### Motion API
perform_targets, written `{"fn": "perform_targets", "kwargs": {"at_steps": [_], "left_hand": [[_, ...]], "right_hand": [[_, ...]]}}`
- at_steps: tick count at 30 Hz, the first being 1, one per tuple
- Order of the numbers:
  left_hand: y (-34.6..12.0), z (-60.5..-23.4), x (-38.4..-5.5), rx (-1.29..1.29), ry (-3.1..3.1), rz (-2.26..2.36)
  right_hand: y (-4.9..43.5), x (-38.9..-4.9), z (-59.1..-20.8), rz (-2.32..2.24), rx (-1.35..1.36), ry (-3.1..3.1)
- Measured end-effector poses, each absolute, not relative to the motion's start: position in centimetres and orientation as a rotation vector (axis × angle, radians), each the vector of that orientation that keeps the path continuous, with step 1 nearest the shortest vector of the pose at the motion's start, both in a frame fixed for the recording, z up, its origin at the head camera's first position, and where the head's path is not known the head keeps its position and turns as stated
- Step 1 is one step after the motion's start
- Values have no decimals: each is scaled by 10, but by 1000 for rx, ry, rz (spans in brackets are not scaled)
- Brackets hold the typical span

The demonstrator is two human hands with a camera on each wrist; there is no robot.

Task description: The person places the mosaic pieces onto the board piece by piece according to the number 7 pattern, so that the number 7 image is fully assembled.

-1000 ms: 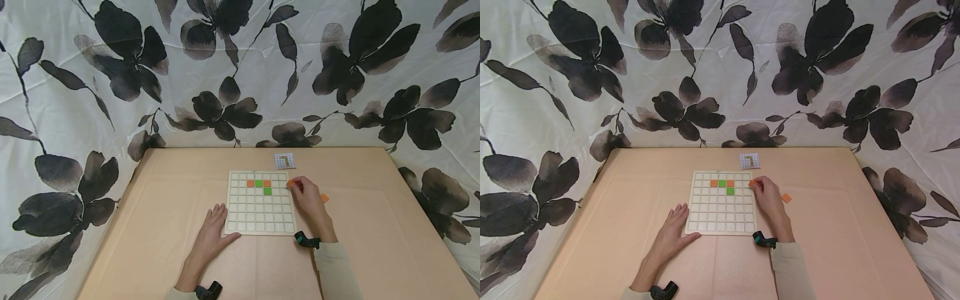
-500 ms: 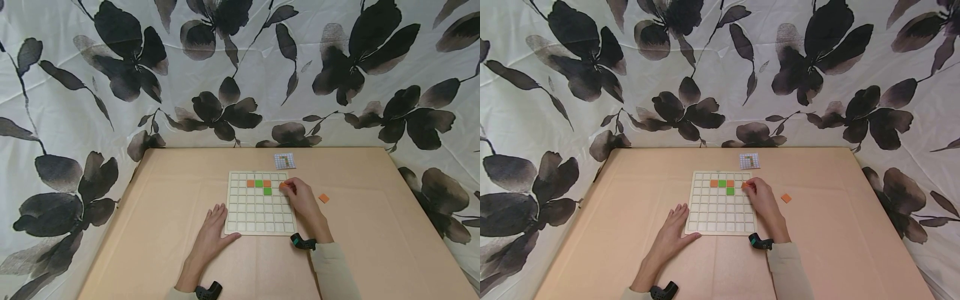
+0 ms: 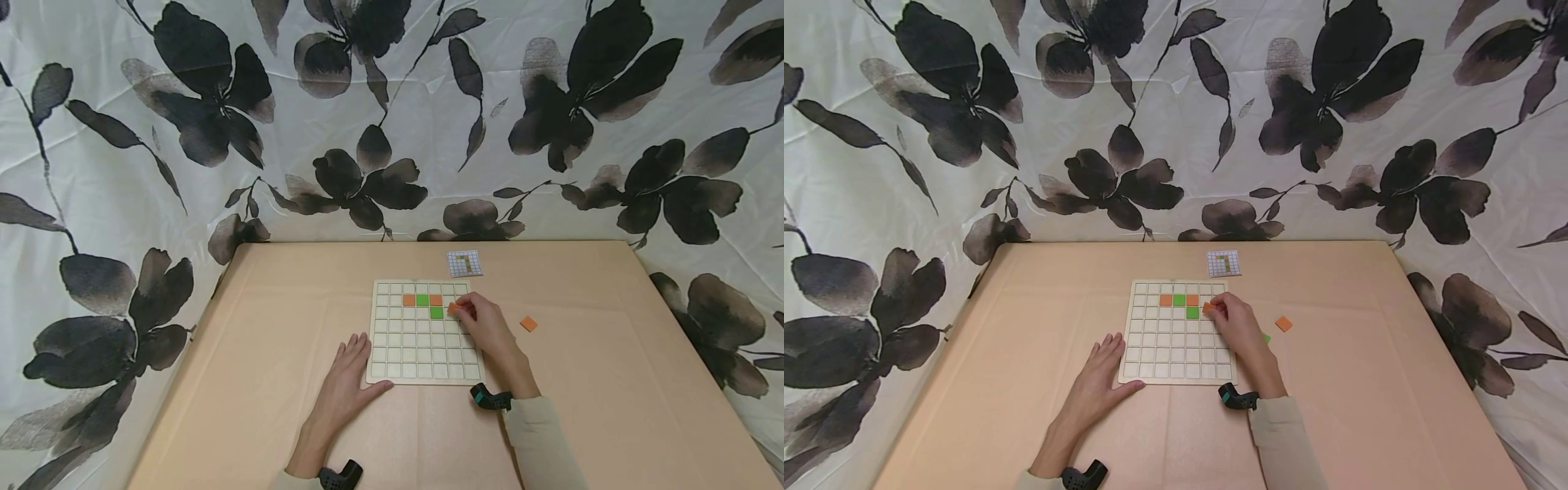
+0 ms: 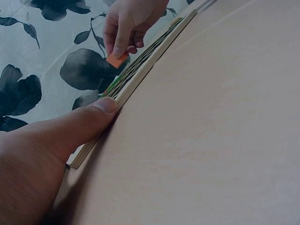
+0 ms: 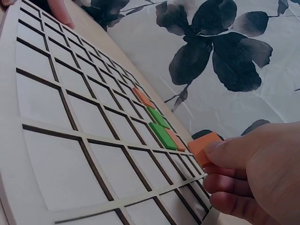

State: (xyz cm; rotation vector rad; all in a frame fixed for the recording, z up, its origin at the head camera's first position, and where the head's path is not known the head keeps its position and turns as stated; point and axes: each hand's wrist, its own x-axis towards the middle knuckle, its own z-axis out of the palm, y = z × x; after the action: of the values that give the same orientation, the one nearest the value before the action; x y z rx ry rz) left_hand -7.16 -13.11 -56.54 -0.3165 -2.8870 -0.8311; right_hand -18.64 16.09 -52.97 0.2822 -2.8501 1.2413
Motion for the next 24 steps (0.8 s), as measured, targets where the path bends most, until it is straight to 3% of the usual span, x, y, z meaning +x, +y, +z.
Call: {"fn": "perform_targets", "kwargs": {"at_steps": [24], "left_hand": [[-131,-566,-72,-312,-2887,-832]], "right_hand": [[147,-182,-533,1231,408,-2889]]}}
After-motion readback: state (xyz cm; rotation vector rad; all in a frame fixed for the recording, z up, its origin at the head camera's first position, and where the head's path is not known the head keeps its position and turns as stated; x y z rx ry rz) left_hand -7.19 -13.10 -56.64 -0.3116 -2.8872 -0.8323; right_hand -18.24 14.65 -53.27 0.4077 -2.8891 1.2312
